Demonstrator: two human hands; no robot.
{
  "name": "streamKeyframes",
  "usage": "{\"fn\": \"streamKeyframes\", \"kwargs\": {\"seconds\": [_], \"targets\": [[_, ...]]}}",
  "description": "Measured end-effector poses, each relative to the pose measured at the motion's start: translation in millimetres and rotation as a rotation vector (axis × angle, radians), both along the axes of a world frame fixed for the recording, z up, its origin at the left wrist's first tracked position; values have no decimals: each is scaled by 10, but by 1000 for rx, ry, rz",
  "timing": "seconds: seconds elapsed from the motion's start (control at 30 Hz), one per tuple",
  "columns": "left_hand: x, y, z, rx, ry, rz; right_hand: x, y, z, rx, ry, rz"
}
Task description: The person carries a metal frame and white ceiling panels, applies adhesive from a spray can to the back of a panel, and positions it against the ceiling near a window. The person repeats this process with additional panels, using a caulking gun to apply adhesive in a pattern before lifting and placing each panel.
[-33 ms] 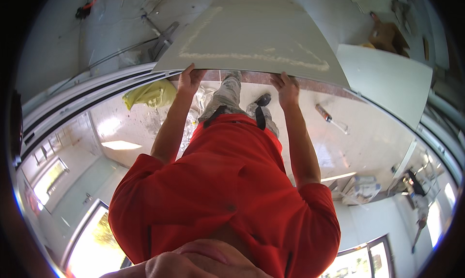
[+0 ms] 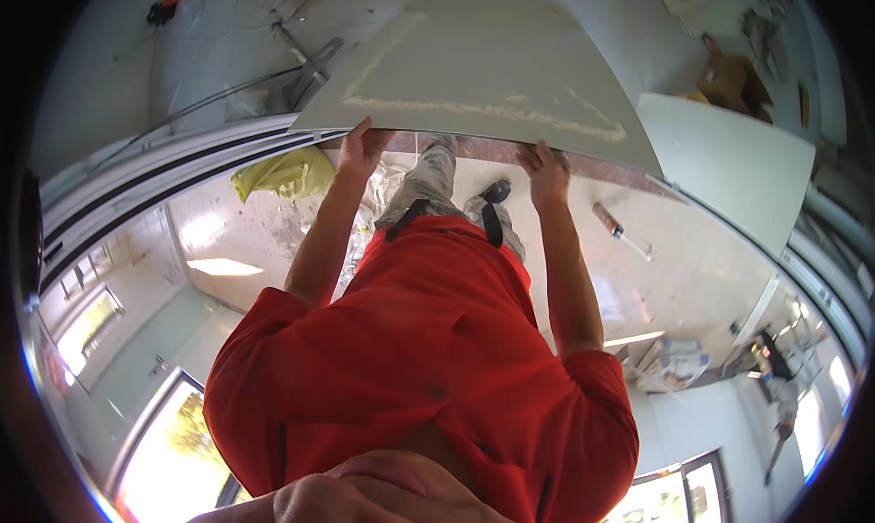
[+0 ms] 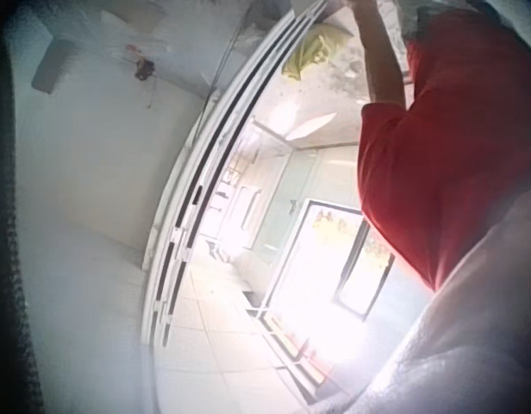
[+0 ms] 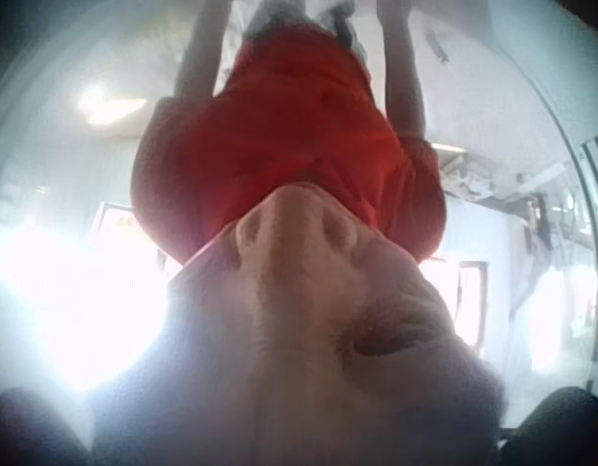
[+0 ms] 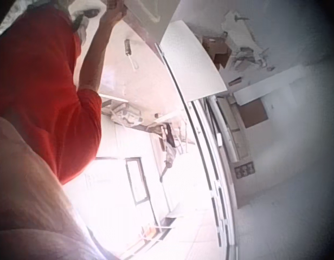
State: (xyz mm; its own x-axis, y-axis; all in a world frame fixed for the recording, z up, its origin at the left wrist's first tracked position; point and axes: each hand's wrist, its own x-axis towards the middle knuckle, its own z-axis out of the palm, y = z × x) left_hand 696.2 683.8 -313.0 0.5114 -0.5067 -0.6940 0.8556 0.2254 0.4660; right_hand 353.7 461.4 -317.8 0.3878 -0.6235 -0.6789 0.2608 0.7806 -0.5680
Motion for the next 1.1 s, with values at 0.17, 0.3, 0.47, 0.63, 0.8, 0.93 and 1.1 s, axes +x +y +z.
{"fn": "streamKeyframes", "kwargs": {"seconds": [0.17,0.3,0.47,0.63,0.8,0.93,1.1], "targets": [[326,-350,289,-54,-36,-82,255,-400,393,-115,117,37],[574,-675,468,33,-73,-144,513,-807,554,-216,266,88],[899,-1305,1061,15,-100,-145,861,-1208,851,-305,316,69],[1243,-1783,1310,54,-84,-211,1082,-1761,981,-320,294,-26],[1552,-2233,1467,51,-85,-222,1047,-2642,1130,-166,139,-170],[1780,-2674,1615,90,-115,-259,1062,-3147,1151,-203,131,-190],[2100,-3177,1711,130,-146,-234,1292,-3764,1229,-124,61,-108]]}}
